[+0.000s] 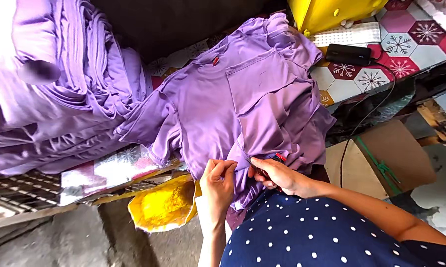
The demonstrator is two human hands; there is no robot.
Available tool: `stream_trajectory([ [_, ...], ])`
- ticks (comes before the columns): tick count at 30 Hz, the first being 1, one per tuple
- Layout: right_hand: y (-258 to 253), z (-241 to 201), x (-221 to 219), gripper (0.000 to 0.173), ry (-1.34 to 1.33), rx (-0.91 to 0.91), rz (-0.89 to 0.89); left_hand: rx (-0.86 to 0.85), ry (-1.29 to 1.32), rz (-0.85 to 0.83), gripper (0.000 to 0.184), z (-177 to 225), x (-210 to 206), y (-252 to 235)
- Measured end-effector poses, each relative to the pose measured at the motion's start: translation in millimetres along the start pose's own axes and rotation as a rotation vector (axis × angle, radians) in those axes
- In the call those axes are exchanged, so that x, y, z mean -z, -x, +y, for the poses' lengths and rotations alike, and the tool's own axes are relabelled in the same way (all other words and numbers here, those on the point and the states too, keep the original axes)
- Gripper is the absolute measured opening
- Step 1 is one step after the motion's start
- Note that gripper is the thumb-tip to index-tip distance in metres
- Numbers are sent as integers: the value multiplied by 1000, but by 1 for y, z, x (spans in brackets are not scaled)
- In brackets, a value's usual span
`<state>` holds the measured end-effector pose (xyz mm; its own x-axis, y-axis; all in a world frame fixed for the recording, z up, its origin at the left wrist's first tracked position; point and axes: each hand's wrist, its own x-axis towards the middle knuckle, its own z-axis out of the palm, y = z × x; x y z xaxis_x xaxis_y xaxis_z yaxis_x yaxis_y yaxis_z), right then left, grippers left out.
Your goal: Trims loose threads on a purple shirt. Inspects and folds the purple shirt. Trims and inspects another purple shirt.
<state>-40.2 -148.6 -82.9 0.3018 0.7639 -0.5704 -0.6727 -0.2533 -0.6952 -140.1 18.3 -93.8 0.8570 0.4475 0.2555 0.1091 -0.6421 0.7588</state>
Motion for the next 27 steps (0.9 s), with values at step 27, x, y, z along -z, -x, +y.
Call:
stream_trajectory([
  [27,8,26,31,61,1270,658,870,587,376,-171,44,-10,3,-12],
])
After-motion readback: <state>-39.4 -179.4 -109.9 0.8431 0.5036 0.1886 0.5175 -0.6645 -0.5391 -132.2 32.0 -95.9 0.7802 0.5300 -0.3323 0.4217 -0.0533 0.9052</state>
